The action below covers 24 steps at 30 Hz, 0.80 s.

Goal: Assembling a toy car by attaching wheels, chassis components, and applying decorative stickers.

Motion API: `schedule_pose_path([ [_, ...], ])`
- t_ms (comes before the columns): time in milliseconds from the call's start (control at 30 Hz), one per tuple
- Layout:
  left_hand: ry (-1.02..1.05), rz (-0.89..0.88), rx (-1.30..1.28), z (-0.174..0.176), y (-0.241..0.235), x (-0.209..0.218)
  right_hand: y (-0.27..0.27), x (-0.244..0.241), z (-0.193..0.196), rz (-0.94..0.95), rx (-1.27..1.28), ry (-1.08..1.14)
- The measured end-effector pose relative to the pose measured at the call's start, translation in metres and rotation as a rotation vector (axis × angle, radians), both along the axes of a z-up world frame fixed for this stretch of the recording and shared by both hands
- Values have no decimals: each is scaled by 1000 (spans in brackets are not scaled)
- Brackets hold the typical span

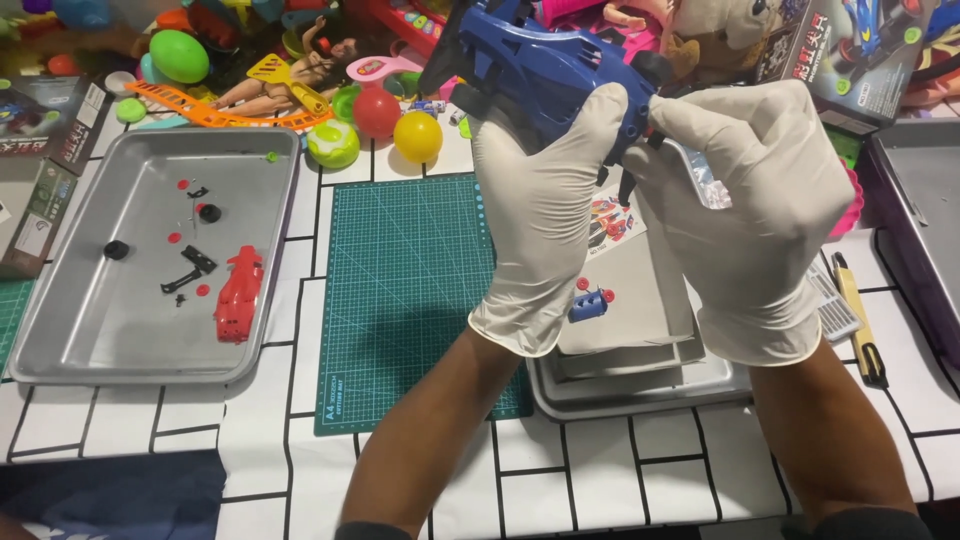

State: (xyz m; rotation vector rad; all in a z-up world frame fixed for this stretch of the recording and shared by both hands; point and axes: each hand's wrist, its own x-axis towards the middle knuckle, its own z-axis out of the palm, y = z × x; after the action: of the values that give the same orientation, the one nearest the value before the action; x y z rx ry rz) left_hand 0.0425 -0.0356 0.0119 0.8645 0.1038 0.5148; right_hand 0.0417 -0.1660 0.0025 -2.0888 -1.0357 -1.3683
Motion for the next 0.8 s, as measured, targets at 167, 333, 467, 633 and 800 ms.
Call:
schedule_pose_path([
  [167, 81, -6, -53, 6, 1, 0, 0, 0, 1, 0, -15, 3],
  [333, 51, -6, -56, 5, 2, 2, 1, 0, 7, 22, -25, 1],
  [467, 145, -26, -63, 12, 5, -1, -4, -4, 10, 1, -38, 16],
  [633, 190, -135, -152, 19, 17, 1, -24, -2, 15, 12, -65, 48],
  [800, 121, -65, -228, 8, 24, 17, -54, -1, 10, -39, -80, 330],
])
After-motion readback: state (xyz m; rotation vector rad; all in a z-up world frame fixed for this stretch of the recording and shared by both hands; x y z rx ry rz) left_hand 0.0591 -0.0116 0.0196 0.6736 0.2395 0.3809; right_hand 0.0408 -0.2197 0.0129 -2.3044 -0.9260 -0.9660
